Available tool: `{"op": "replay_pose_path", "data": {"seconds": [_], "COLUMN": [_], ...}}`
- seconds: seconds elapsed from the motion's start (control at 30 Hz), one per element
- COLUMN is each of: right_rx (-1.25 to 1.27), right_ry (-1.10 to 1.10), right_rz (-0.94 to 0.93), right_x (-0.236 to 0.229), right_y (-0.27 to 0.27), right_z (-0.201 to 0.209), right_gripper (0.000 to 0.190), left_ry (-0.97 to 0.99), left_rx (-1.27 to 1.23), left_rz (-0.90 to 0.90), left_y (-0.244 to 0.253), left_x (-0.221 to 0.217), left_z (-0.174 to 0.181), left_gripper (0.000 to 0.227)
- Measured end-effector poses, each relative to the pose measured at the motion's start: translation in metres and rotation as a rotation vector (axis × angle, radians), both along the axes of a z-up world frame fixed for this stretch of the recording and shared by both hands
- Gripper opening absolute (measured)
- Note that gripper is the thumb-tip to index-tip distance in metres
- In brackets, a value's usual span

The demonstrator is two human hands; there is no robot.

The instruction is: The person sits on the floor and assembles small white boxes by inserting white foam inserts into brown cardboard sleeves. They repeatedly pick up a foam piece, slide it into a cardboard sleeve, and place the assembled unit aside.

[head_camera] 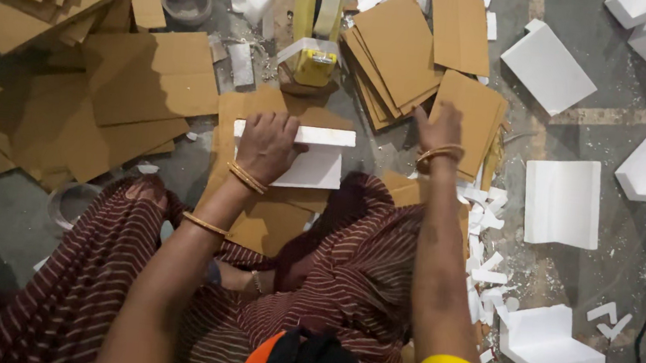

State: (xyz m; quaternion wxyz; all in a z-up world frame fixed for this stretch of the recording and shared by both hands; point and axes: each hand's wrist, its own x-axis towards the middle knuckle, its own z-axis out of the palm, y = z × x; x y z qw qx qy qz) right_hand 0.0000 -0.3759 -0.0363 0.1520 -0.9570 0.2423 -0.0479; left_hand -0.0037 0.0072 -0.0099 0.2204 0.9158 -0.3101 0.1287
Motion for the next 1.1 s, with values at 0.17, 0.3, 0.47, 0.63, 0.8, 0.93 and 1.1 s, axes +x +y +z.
{"op": "replay_pose_path", "data": {"seconds": [0.17, 0.3, 0.47, 0.63, 0.8, 0.93, 1.1], "right_rx": [-0.085, -0.152, 0.377, 0.271, 0.4, 0.254, 0.004], "right_ry": [0.295, 0.221, 0.037, -0.007, -0.699, -0.67, -0.341], "right_rz": [-0.249, -0.258, -0.282, -0.527, -0.328, 0.215, 0.937], "right_x": [0.002, 0.004, -0.009, -0.047, -0.063, -0.103, -0.149], "right_y": [-0.002, -0.015, -0.102, -0.14, -0.077, 0.047, 0.156], "right_z": [-0.002, -0.015, -0.044, -0.058, -0.009, 0.031, 0.075], "right_gripper": [0.089, 0.069, 0.06, 0.048, 0.04, 0.039, 0.068], "left_ry": [-0.001, 0.021, 0.013, 0.067, 0.141, 0.15, 0.193], "left_rx": [-0.031, -0.024, -0.012, -0.048, -0.085, -0.064, 0.023], "left_rz": [0.007, 0.0, 0.023, 0.02, 0.019, 0.006, -0.072], "left_y": [0.0, -0.001, 0.0, 0.0, -0.002, -0.001, -0.003], "left_x": [-0.002, 0.001, -0.002, -0.003, 0.001, 0.005, 0.024], "left_z": [-0.001, -0.002, -0.005, 0.002, 0.0, -0.01, -0.053], "left_gripper": [0.041, 0.041, 0.041, 0.038, 0.04, 0.039, 0.029]}}
